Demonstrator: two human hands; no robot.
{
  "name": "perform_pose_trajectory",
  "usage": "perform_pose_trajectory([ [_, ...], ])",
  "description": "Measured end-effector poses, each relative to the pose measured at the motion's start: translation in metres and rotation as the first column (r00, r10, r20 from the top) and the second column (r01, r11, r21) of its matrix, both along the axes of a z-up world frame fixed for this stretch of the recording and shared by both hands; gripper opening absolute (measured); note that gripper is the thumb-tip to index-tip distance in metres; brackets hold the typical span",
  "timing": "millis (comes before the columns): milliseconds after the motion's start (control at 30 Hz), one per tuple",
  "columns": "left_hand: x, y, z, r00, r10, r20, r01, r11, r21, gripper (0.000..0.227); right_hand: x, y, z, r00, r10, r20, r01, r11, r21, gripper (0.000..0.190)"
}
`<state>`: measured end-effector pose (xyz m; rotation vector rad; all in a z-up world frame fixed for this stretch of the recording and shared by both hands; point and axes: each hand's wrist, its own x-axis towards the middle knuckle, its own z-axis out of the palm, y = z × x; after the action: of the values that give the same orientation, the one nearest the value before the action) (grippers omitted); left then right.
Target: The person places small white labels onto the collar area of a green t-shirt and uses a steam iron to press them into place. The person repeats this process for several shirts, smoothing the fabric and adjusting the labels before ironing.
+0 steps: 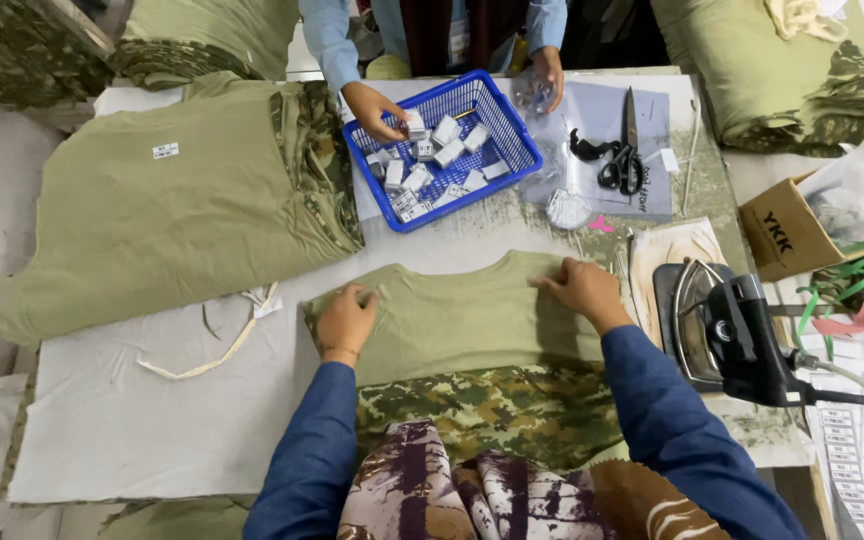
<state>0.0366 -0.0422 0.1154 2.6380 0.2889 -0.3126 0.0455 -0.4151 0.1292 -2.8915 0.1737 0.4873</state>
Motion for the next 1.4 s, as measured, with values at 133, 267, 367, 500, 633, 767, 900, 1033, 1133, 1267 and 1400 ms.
perform_pose_trajectory([
  [133, 0.005, 0.007, -0.056, 0.995, -0.036, 0.09, 0.025, 0.993, 0.12, 0.049, 0.0, -0.024, -0.065, 0.973, 0.153, 0.171, -0.129, 0.981, -0.144, 0.052],
  [267, 0.007, 0.01, -0.056, 0.996, -0.041, 0.079, 0.034, 0.995, 0.094, 0.035, 0.003, -0.046, -0.114, 0.913, 0.31, 0.264, -0.283, 0.949, -0.138, 0.02],
  [367, 0.005, 0.007, -0.044, 0.998, -0.038, 0.052, 0.035, 0.998, 0.06, 0.028, -0.001, -0.038, -0.108, 0.887, 0.275, 0.372, -0.286, 0.958, -0.026, 0.017],
  [500, 0.002, 0.002, -0.034, 0.998, -0.029, 0.062, 0.03, 1.0, -0.005, 0.028, -0.007, -0.021, -0.061, 0.969, 0.193, 0.155, -0.197, 0.98, 0.014, 0.02],
  [633, 0.0, 0.005, -0.029, 0.997, -0.033, 0.071, 0.031, 0.999, 0.021, 0.029, 0.0, -0.025, -0.02, 0.964, 0.26, 0.057, -0.25, 0.958, -0.142, 0.038],
  [767, 0.003, 0.009, -0.035, 0.991, -0.043, 0.128, 0.039, 0.999, 0.028, 0.03, 0.014, -0.032, -0.041, 0.988, 0.151, -0.029, -0.138, 0.955, 0.262, 0.046],
  [900, 0.001, 0.006, -0.027, 0.993, 0.014, 0.121, -0.005, 0.997, -0.078, 0.032, 0.017, -0.026, -0.051, 0.987, -0.138, -0.082, 0.149, 0.599, 0.787, 0.017],
  [1033, 0.002, 0.009, -0.034, 0.993, 0.044, 0.113, -0.036, 0.997, -0.074, 0.032, 0.019, -0.027, -0.068, 0.974, -0.204, -0.097, 0.195, 0.544, 0.816, 0.016],
  [1133, 0.008, 0.018, -0.048, 0.981, -0.021, 0.194, 0.025, 1.0, -0.016, 0.029, 0.023, -0.035, -0.083, 0.99, -0.07, 0.125, -0.022, 0.785, 0.619, 0.026],
  [1267, 0.009, 0.019, -0.062, 0.951, -0.145, 0.275, 0.097, 0.979, 0.181, 0.024, 0.025, -0.044, -0.129, 0.723, 0.486, 0.49, -0.392, 0.874, -0.288, 0.013],
  [1400, 0.014, 0.008, -0.072, 0.848, -0.244, 0.471, -0.025, 0.869, 0.495, 0.034, 0.021, -0.039, -0.133, 0.712, 0.122, 0.692, 0.072, 0.967, -0.244, 0.039],
])
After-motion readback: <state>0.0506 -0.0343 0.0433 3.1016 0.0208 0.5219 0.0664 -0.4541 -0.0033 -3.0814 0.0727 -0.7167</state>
